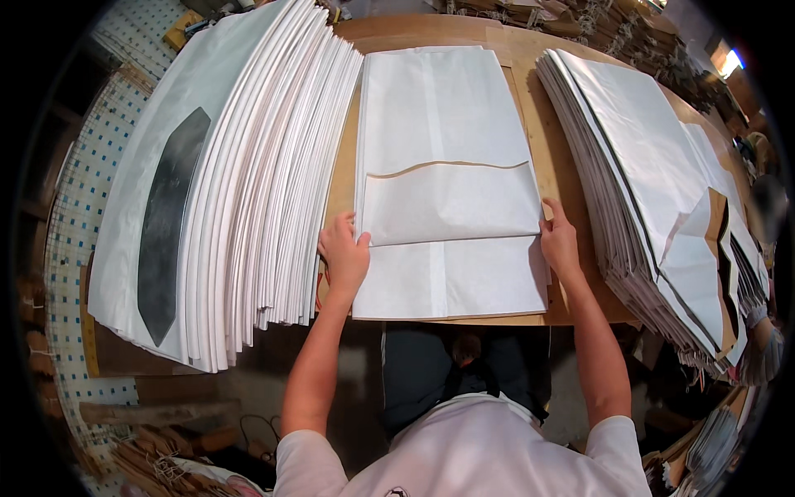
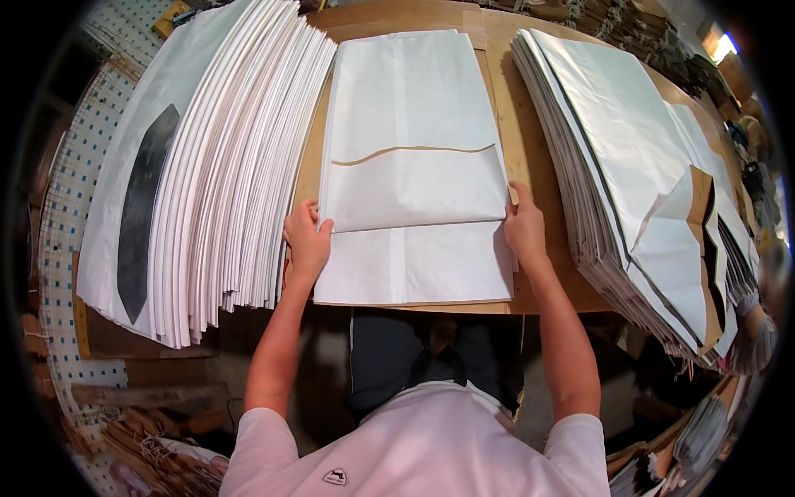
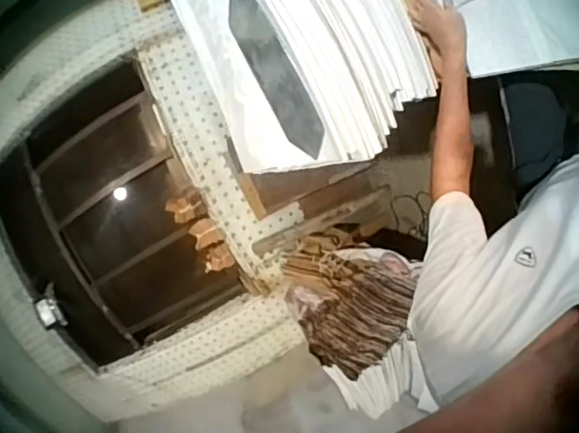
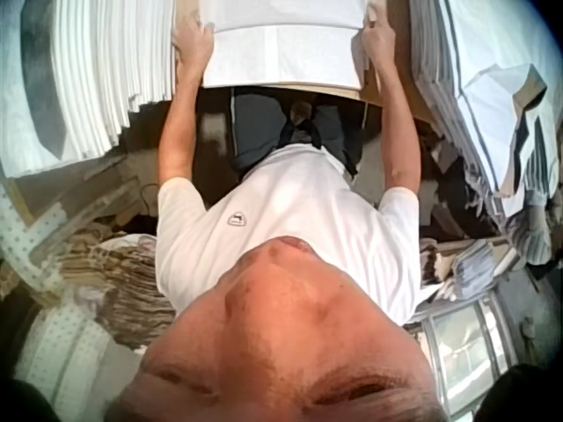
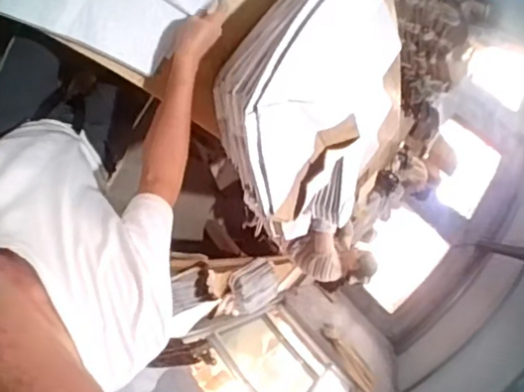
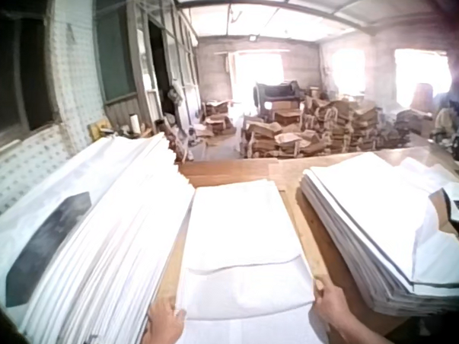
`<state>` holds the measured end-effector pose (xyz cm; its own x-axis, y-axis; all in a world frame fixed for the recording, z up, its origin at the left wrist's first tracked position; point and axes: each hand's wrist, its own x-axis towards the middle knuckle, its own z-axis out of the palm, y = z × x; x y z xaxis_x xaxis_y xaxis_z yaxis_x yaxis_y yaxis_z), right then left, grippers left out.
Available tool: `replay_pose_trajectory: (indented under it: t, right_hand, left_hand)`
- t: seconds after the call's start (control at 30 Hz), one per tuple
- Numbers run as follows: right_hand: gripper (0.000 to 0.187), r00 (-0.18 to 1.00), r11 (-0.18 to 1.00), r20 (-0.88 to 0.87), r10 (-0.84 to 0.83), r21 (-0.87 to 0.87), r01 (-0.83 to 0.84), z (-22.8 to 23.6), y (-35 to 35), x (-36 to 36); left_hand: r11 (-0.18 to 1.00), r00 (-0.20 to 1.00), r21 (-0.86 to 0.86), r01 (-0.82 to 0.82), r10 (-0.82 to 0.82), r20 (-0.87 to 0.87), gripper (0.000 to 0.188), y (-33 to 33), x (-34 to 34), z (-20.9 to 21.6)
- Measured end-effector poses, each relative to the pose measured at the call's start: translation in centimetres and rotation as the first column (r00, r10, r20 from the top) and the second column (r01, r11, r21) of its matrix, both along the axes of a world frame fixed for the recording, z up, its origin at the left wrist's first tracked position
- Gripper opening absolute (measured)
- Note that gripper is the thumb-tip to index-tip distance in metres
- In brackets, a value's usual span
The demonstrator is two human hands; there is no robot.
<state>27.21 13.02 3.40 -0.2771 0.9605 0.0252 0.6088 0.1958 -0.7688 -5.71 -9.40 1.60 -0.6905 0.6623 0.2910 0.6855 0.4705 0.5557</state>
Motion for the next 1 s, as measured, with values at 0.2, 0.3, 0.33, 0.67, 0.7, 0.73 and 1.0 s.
replay_pose_trajectory:
  t: [0.2,0.3,0.33,0.67,0.7,0.73,1.0]
  right_hand:
    - [0.065,0.968,0.979,0.220,0.122,0.136,-0.154,-1.2,-0.2,0.1]
    - [0.063,0.957,0.980,0.264,0.122,0.121,-0.158,-1.3,-0.1,0.0]
    - [0.062,0.955,0.980,0.273,0.115,0.127,-0.154,-1.6,0.0,0.1]
    - [0.052,0.952,0.975,0.286,0.107,0.158,-0.157,-2.2,-0.5,0.2]
    - [0.052,0.956,0.977,0.272,0.105,0.151,-0.150,-2.1,-0.7,0.0]
    - [0.053,0.962,0.977,0.252,0.103,0.155,-0.145,-2.0,-0.8,0.0]
    - [0.057,0.987,0.973,0.138,0.086,0.200,-0.113,-2.2,-1.4,0.3]
  left_hand:
    - [0.763,0.752,-0.089,0.640,-0.646,-0.134,0.047,3.3,1.0,3.1]
    - [0.781,0.774,-0.247,0.574,-0.615,-0.147,0.047,5.2,3.0,3.9]
    - [0.799,0.796,-0.281,0.532,-0.585,-0.155,0.049,5.2,2.8,3.1]
    - [0.875,0.894,-0.351,0.335,-0.412,-0.175,0.065,4.9,2.4,0.3]
    - [0.876,0.897,-0.349,0.333,-0.408,-0.170,0.066,4.9,2.3,0.3]
    - [0.878,0.895,-0.346,0.331,-0.408,-0.179,0.066,4.9,2.4,0.2]
    - [0.879,0.886,-0.333,0.342,-0.420,-0.199,0.066,5.0,2.5,-0.2]
